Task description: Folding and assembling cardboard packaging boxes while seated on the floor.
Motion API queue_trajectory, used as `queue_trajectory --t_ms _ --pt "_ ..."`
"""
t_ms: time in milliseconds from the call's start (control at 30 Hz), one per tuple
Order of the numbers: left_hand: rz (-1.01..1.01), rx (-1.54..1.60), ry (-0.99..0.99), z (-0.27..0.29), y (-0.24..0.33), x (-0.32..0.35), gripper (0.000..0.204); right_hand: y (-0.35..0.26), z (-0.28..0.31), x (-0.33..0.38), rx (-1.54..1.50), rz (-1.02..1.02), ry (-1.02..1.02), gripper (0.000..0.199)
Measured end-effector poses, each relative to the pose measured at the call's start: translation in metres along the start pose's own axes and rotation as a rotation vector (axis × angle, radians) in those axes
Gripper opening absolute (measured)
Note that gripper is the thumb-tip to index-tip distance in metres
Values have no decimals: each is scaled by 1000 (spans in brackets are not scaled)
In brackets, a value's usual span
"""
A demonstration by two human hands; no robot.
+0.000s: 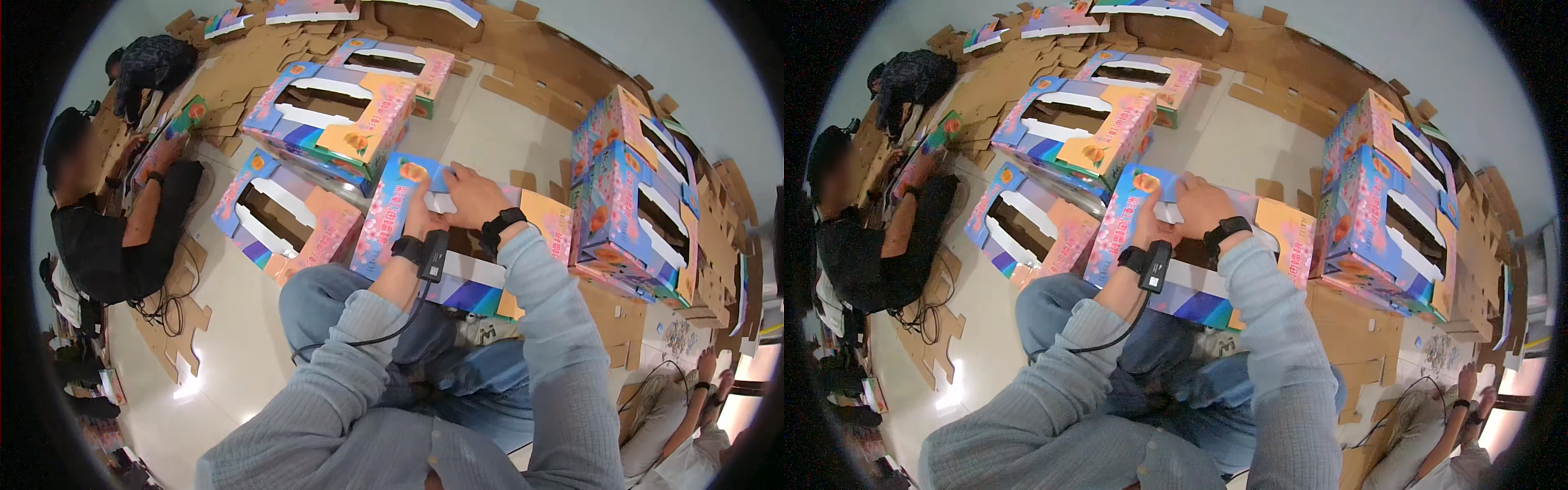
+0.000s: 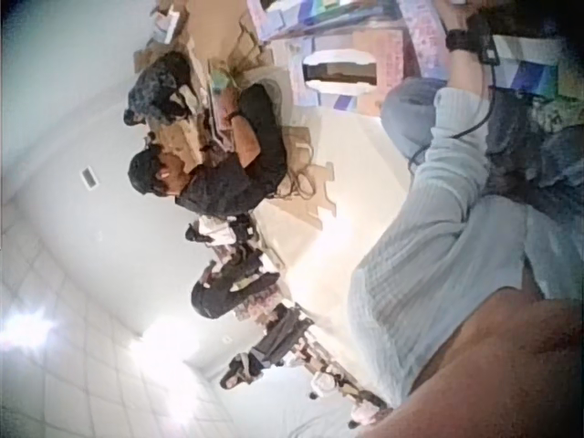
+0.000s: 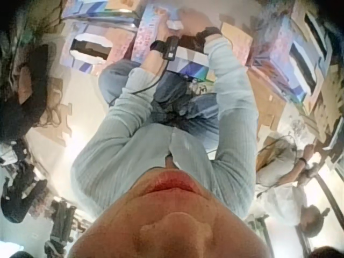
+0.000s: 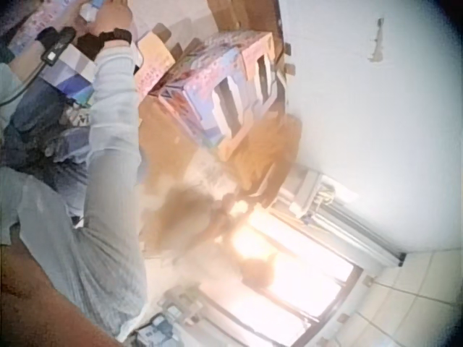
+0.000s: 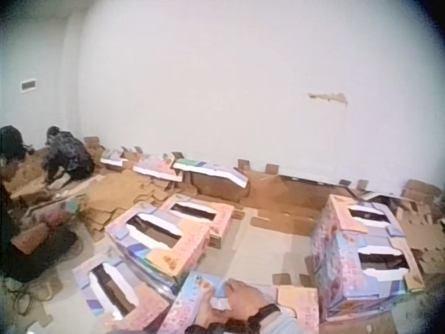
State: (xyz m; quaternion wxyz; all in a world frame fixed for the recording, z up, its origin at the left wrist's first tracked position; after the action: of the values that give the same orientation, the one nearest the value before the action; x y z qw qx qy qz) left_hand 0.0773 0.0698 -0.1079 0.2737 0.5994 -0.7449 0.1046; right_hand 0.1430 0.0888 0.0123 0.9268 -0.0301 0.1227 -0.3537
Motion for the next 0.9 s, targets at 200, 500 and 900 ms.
queue_trajectory --t_ms 200,500,900 --pt "-67 -74 -13 3 3 0 41 -2 -12 -13 123 -29 -226 67" --pt "-20 1 -24 -4 1 4 37 -3 -12 -19 164 -29 -272 70" --pt "42 -116 82 -3 2 -2 48 -3 -24 -17 158 -43 -209 49"
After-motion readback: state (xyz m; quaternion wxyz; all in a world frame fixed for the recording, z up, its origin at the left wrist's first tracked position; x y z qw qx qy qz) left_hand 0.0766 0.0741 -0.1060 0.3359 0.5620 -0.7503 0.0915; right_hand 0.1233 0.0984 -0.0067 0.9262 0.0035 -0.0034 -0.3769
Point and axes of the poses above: each hand's wrist, its own x-axis away from the middle knuckle, its own z-axis out of the back of the hand, y = z × x, the point moved 7 cm from there along -x, towards the middle knuckle
